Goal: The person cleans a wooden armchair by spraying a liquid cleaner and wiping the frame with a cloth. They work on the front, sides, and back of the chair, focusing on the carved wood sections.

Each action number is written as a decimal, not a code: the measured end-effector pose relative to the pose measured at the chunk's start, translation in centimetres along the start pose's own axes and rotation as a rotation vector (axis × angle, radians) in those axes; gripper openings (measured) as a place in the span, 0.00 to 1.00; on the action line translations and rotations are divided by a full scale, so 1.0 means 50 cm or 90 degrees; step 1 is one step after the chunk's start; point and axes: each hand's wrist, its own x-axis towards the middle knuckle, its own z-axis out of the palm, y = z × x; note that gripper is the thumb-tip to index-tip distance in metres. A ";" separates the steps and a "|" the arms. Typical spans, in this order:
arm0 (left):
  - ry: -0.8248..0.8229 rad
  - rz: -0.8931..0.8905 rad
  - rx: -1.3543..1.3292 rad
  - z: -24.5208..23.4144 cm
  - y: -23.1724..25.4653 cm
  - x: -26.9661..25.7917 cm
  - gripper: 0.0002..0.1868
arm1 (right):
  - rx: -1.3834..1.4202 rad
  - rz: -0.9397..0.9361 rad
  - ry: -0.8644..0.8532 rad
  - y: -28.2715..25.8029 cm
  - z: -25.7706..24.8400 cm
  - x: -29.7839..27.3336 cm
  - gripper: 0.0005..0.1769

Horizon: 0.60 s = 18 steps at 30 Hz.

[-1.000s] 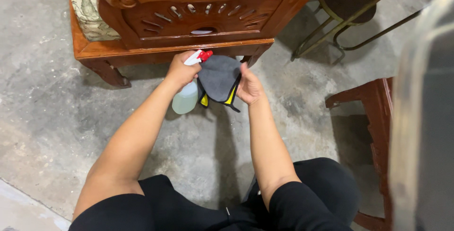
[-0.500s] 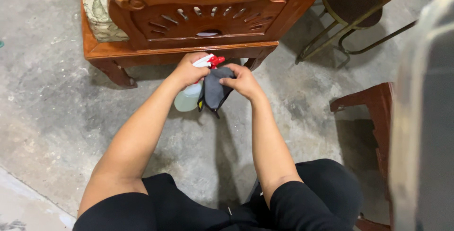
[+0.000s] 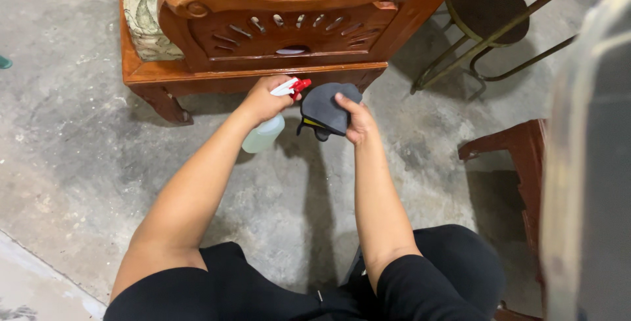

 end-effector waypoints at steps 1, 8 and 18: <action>0.005 -0.016 0.038 0.005 0.006 -0.003 0.19 | 0.010 -0.010 -0.007 0.010 -0.003 0.001 0.27; 0.027 -0.037 0.240 0.029 0.046 -0.016 0.14 | 0.156 0.047 0.011 0.047 -0.037 0.024 0.28; -0.030 -0.086 0.334 0.042 0.094 -0.038 0.12 | 0.225 0.039 -0.089 0.050 -0.015 0.001 0.32</action>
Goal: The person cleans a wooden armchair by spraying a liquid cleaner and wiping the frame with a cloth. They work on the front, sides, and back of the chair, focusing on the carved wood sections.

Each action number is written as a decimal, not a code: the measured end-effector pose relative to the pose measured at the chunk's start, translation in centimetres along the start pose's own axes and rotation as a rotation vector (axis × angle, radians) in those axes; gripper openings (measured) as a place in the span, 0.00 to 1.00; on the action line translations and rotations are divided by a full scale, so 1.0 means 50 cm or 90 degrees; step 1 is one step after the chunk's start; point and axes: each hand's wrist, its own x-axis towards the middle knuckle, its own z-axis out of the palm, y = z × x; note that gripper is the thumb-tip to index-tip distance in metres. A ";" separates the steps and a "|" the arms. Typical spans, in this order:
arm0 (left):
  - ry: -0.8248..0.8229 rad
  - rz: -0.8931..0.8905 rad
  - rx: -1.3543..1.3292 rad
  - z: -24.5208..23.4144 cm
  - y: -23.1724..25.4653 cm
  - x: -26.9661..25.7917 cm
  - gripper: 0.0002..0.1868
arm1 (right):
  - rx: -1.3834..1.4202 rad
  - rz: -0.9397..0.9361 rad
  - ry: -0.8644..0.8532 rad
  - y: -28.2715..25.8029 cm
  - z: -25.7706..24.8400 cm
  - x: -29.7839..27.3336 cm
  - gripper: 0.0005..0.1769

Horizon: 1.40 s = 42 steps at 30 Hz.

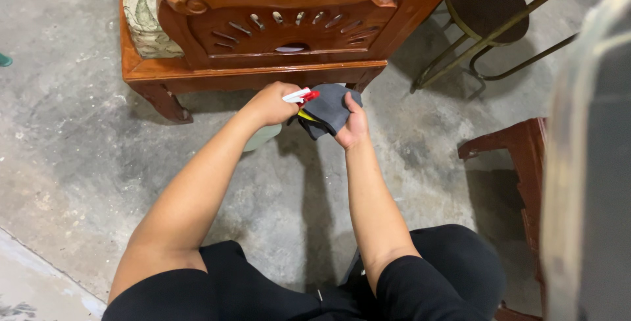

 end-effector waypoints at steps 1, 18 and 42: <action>-0.001 -0.006 0.014 0.000 0.007 -0.003 0.12 | 0.000 -0.009 -0.007 0.001 0.006 -0.004 0.33; 0.007 -0.083 0.204 -0.051 0.047 -0.041 0.14 | 0.008 -0.039 -0.006 -0.018 0.012 -0.018 0.44; 0.254 -0.038 0.049 -0.086 -0.069 -0.070 0.16 | -0.583 -0.525 0.151 0.200 0.020 0.220 0.58</action>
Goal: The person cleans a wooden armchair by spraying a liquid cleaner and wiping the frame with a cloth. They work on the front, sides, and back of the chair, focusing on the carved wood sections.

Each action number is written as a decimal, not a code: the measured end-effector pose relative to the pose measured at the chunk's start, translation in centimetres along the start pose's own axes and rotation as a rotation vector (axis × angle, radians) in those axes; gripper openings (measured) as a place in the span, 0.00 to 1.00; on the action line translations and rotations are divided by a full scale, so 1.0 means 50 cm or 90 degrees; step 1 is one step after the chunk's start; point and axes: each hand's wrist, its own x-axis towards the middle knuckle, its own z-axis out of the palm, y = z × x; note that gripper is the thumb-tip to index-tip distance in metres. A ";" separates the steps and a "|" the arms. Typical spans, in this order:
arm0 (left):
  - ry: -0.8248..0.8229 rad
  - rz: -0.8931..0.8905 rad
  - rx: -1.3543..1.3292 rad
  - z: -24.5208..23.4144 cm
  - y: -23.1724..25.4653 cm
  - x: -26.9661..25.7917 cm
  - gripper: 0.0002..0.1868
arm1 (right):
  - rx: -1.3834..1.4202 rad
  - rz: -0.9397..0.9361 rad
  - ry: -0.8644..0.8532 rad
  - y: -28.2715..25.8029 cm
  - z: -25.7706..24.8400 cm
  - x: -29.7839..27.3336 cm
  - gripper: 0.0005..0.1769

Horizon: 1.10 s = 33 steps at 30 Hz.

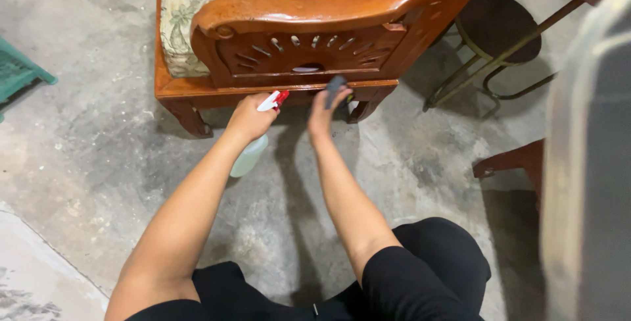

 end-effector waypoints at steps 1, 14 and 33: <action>0.003 -0.001 0.002 -0.003 -0.003 0.000 0.16 | -0.014 -0.037 -0.038 0.007 0.031 -0.026 0.58; -0.003 -0.025 -0.087 -0.024 -0.009 -0.003 0.14 | 0.058 0.021 0.318 -0.065 -0.145 0.195 0.57; 0.035 0.051 -0.095 0.003 -0.026 0.029 0.11 | -0.363 -0.277 -0.022 -0.091 -0.004 0.000 0.53</action>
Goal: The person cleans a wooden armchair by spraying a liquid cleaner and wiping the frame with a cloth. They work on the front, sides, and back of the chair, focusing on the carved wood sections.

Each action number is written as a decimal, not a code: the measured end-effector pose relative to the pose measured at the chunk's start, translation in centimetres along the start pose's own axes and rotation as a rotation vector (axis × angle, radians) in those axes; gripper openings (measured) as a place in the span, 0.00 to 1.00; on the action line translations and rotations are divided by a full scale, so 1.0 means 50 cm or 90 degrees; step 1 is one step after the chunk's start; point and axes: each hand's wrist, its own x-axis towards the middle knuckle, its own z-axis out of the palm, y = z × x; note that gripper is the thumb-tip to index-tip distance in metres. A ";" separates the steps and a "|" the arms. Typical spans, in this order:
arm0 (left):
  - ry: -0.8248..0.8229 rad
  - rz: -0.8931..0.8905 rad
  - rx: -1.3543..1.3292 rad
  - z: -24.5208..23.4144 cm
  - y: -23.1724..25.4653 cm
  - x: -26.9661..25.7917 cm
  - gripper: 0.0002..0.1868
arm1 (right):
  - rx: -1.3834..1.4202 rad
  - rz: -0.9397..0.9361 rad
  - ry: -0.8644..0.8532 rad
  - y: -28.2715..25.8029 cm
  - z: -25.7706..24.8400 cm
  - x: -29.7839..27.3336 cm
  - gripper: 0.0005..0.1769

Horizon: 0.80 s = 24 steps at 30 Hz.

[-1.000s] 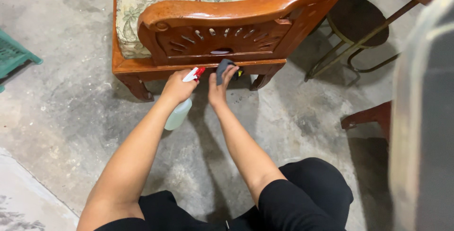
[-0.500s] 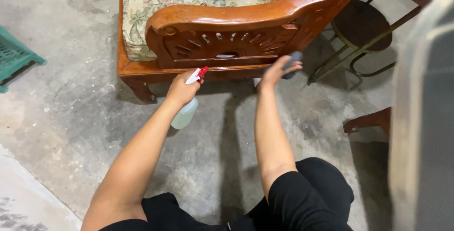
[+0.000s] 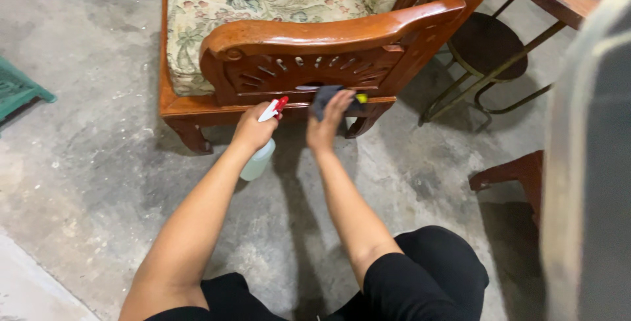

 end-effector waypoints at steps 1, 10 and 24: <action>-0.005 -0.008 -0.012 -0.003 -0.001 -0.001 0.11 | 0.005 -0.009 0.026 0.017 -0.024 0.022 0.52; -0.018 -0.062 -0.051 -0.010 -0.003 0.008 0.11 | 0.042 0.033 0.240 0.039 -0.085 0.111 0.40; -0.026 -0.051 -0.075 -0.019 0.008 0.012 0.09 | -0.208 -0.042 0.280 0.083 -0.146 0.118 0.21</action>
